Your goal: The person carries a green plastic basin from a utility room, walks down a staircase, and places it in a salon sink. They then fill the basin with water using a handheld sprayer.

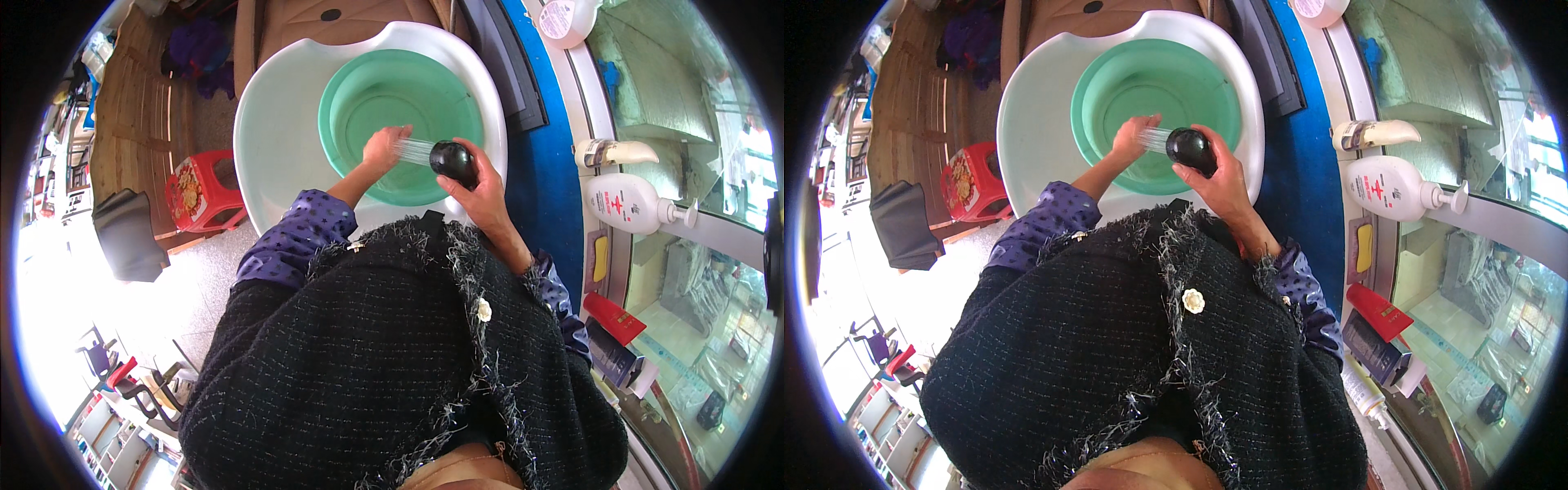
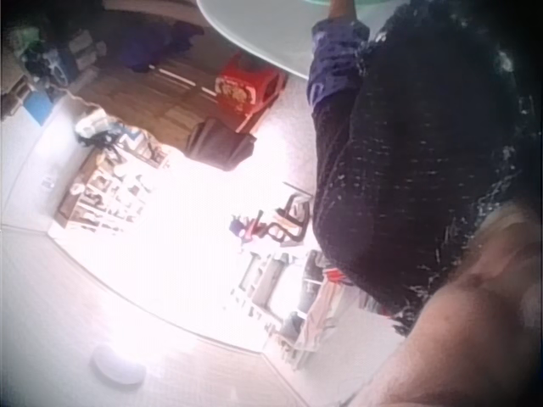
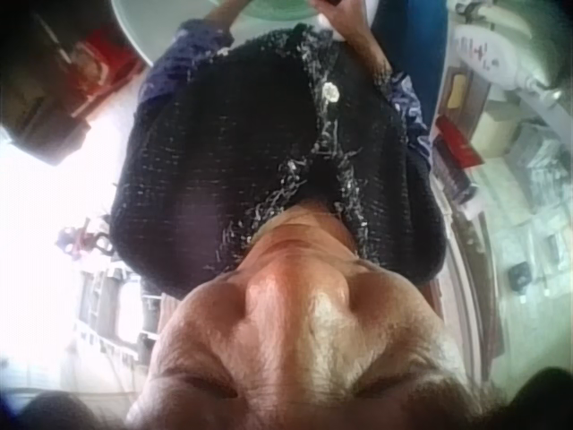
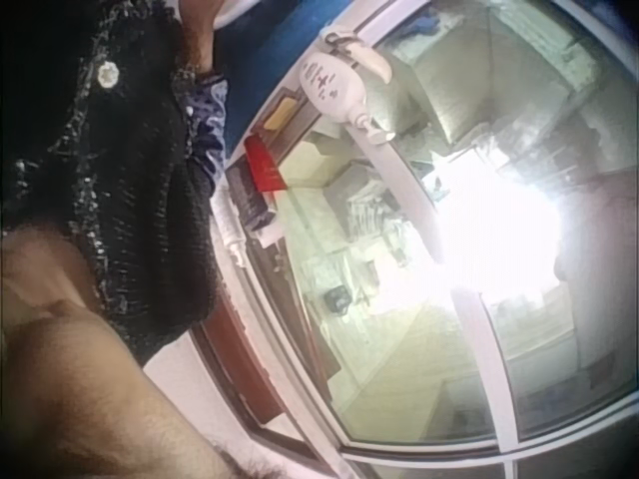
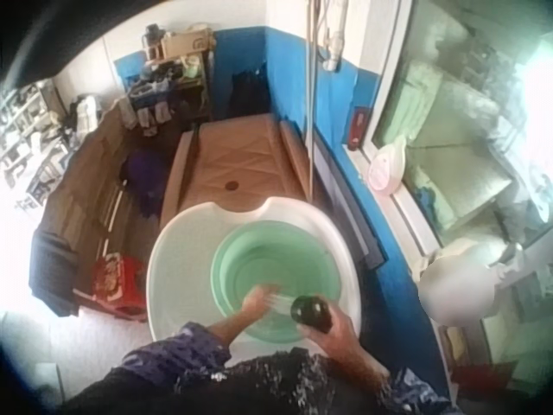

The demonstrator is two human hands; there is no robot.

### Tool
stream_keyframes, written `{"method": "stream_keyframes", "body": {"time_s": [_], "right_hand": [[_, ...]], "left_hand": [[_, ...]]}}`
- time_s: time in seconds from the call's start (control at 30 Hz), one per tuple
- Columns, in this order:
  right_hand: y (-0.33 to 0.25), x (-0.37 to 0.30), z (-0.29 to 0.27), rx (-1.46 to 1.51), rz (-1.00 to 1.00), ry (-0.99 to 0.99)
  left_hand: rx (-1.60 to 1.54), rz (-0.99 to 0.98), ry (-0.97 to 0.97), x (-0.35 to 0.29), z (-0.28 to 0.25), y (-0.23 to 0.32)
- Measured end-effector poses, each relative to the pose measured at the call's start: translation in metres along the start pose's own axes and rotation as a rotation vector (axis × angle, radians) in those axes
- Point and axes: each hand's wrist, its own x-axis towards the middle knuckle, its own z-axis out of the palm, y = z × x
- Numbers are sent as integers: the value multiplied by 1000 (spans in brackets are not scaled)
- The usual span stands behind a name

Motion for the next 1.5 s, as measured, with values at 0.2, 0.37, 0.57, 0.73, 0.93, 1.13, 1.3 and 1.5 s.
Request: {"method": "stream_keyframes", "body": {"time_s": [0.2, 0.37, 0.57, 0.73, 0.93, 1.13, 1.3, 1.5], "right_hand": [[2, -2, 0, -21, 9, 26], [4, -3, 0, -35, 3, 20], [7, -4, 1, -75, 3, 10], [8, -4, 3, -78, 8, -20], [5, -7, 7, -90, 22, -65], [-1, -10, 8, -62, 59, -112], [-3, -10, 7, -120, 42, -122], [-5, -9, 8, -107, 46, -126]], "left_hand": [[344, 90, 118, -18, 2, -4], [287, 169, 161, -15, 3, -13], [271, 176, 150, -16, 4, -16], [354, 202, 147, -18, 4, -16], [384, 216, 154, -17, 6, -17], [417, 207, 138, -18, 7, -14], [428, 215, 151, -18, 7, -14], [433, 227, 145, -18, 7, -14]]}}
